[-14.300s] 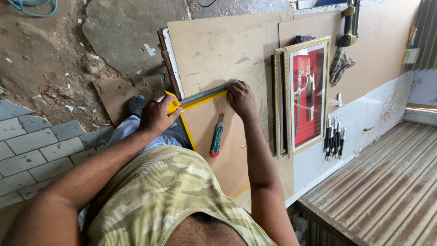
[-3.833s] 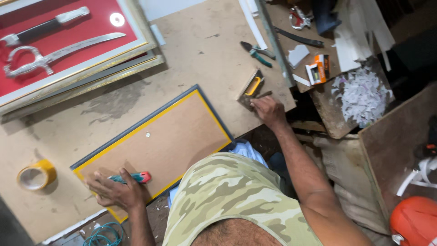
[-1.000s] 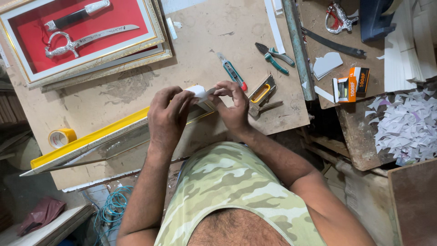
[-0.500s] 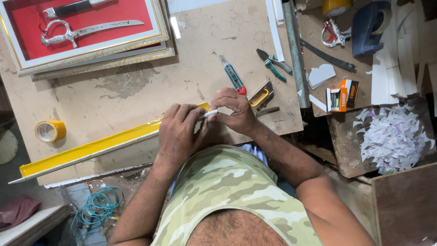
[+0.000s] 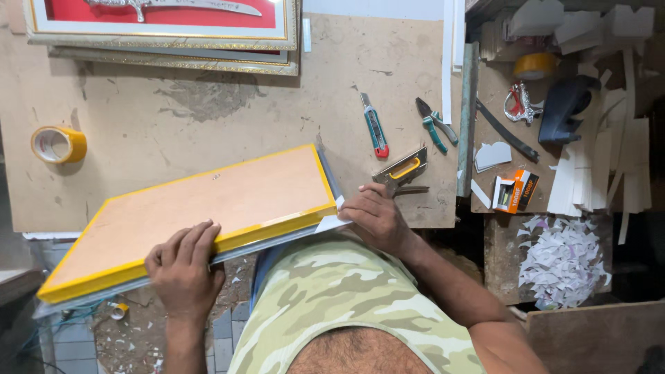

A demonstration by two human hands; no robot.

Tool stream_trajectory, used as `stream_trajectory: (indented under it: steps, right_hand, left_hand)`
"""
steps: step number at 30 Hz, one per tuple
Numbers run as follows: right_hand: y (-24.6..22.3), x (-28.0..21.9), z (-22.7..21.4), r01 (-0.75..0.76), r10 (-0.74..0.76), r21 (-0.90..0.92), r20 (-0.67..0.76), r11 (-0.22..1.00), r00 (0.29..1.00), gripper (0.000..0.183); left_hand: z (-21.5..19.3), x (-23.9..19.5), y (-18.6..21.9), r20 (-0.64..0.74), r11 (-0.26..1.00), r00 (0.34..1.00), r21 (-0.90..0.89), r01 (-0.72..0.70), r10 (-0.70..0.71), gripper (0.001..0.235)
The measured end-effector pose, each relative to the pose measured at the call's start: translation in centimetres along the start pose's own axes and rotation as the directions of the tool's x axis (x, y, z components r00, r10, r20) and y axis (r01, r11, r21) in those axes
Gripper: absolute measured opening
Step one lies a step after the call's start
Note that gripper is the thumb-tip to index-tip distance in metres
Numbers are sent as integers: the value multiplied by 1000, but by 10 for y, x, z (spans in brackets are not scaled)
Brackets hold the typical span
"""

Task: The person assembles a picture frame by applying yellow tape to the edges of a cardboard backing, inserting white corner pieces, and securing them with a staple gun. The person repeats this process for multiple frames, stacking the finished units on the floor.

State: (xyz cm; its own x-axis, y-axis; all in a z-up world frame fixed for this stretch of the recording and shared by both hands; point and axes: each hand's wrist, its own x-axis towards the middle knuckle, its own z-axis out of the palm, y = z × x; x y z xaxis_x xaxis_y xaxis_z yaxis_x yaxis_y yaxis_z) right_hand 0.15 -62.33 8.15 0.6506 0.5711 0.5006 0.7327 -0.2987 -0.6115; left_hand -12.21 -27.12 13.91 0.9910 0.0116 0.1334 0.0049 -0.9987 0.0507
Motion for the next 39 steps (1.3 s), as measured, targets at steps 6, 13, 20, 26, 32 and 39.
stream_trajectory:
  steps: [6, 13, 20, 26, 32, 39]
  right_hand:
    - [67, -26, 60, 43, -21, -183, 124, 982, 992, 12]
    - [110, -46, 104, 16, 40, -334, 159, 942, 986, 2]
    - [102, -45, 102, -53, 120, -436, 129, 898, 984, 19]
    - [83, -45, 76, -147, 244, -434, 179, 889, 953, 39]
    - [98, -79, 5, -343, 474, -544, 116, 765, 873, 72]
    - [111, -81, 27, -529, 811, -625, 344, 574, 474, 36]
  left_hand:
    - [109, -22, 23, 83, 998, 995, 43, -52, 48, 58]
    - [153, 20, 48, 289, 991, 948, -26, -133, 134, 93]
    - [186, 109, 96, 116, 869, 926, -403, -287, 359, 80]
    - [203, 118, 104, 19, 884, 925, -301, -358, 381, 44]
    - [205, 119, 106, 60, 895, 929, -298, -332, 364, 40]
    - [204, 120, 104, 71, 901, 930, -283, -328, 361, 37]
